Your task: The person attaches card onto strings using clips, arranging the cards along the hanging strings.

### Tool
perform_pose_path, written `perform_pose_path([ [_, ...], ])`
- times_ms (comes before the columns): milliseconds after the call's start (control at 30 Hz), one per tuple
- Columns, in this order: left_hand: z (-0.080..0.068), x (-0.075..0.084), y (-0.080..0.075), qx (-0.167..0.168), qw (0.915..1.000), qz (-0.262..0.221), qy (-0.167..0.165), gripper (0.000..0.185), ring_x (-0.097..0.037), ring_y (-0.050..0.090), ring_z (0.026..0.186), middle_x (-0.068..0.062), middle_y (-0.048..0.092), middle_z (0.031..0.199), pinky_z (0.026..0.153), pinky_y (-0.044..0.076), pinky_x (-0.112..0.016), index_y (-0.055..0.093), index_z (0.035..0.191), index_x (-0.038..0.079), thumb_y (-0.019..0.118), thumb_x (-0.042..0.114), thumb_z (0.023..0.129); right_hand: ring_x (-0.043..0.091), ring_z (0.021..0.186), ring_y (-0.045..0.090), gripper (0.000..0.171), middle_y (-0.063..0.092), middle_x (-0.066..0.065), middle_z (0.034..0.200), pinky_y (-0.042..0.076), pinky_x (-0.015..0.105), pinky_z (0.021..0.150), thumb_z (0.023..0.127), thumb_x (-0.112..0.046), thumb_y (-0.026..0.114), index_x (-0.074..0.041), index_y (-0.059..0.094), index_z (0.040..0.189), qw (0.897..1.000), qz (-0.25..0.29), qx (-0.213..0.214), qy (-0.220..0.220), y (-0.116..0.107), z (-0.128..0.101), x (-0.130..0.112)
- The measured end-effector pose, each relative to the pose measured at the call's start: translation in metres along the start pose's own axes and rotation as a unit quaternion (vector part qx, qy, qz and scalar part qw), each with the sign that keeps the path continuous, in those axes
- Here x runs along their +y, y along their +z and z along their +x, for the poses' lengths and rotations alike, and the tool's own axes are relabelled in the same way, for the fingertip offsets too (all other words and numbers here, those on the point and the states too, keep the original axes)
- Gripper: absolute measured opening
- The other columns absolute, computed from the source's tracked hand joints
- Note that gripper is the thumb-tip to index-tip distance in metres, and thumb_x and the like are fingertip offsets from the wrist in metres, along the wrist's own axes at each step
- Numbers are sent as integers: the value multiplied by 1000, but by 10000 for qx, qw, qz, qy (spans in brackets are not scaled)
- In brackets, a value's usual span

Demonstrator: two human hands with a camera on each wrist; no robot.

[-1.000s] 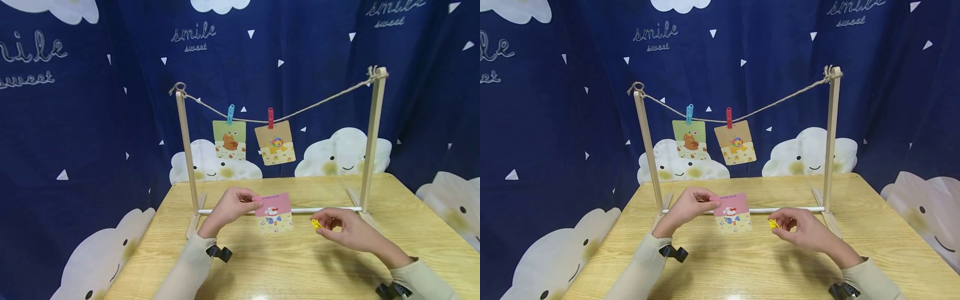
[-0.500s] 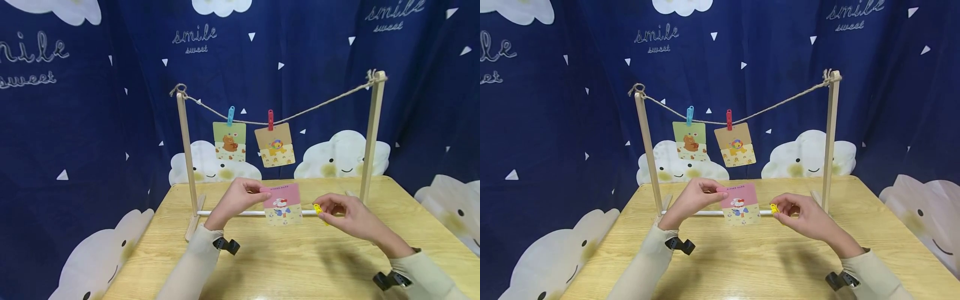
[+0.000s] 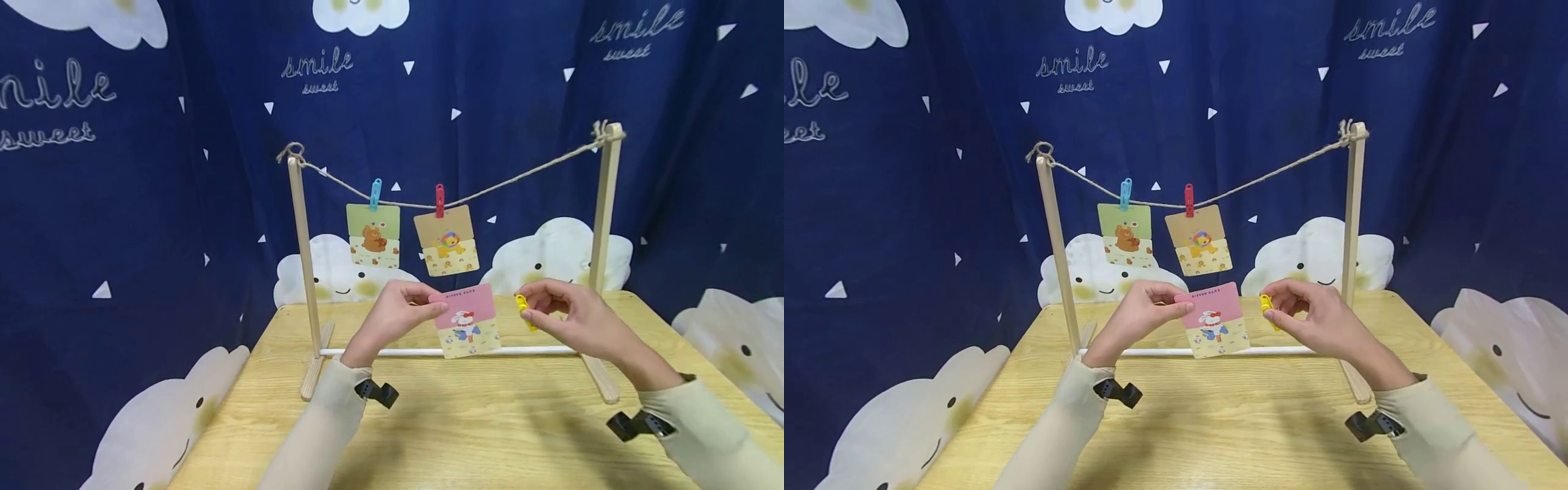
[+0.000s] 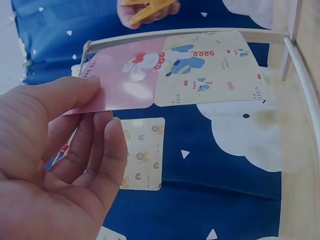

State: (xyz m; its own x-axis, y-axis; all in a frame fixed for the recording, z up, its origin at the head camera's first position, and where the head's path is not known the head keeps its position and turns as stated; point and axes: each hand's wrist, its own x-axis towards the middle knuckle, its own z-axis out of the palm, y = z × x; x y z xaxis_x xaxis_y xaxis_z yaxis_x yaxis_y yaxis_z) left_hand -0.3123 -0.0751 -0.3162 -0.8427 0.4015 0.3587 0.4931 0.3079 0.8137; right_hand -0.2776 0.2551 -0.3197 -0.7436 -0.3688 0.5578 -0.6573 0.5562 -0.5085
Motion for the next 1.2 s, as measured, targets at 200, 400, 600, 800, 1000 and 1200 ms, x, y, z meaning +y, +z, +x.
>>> perform_pose_path([
  [200, 9, 6, -2, 99, 9999, -29, 82, 9, -21, 63, 83, 1, 74, 89, 71, 51, -33, 83, 97, 22, 83, 28, 90, 12, 77, 62, 27, 68, -1, 90, 51, 15, 71, 94, -12, 77, -10, 69, 120, 9994, -152, 291, 132, -17, 17, -12],
  [400, 21, 17, -8, 312, 9992, -151, 211, 12, -21, 63, 80, 0, 75, 89, 68, 48, -32, 83, 99, 19, 83, 26, 90, 8, 79, 64, 29, 71, 3, 95, 50, 12, 70, 92, -5, 78, -7, 70, 120, 9979, -233, 589, -100, -36, 32, -18],
  [600, 36, 28, -7, 422, 9987, -75, 280, 13, -17, 61, 77, 0, 75, 87, 64, 45, -29, 83, 99, 17, 84, 27, 89, 7, 80, 65, 26, 72, 3, 97, 50, 13, 67, 94, -10, 76, -11, 70, 119, 9964, -370, 760, 36, -55, 46, -28],
  [800, 52, 41, -3, 486, 9982, -33, 336, 12, -17, 64, 79, 1, 74, 86, 70, 53, -32, 83, 96, 17, 84, 26, 89, 4, 81, 65, 26, 73, 5, 100, 47, 12, 69, 96, -19, 75, -13, 70, 121, 9939, -700, 832, 185, -69, 60, -36],
  [1000, 71, 53, 6, 621, 9969, 102, 472, 11, -14, 68, 78, 4, 75, 84, 70, 58, -31, 82, 95, 15, 85, 24, 88, 6, 82, 64, 28, 72, 7, 104, 48, 11, 70, 99, -25, 72, -13, 69, 124, 9918, -780, 956, 330, -79, 77, -43],
  [1200, 89, 62, 16, 601, 9956, 338, 631, 12, -12, 67, 75, 4, 74, 82, 67, 55, -28, 81, 94, 13, 85, 23, 88, 5, 87, 64, 35, 72, 9, 110, 47, 10, 72, 100, -31, 71, -12, 67, 128, 9908, -732, 984, 569, -88, 99, -44],
])
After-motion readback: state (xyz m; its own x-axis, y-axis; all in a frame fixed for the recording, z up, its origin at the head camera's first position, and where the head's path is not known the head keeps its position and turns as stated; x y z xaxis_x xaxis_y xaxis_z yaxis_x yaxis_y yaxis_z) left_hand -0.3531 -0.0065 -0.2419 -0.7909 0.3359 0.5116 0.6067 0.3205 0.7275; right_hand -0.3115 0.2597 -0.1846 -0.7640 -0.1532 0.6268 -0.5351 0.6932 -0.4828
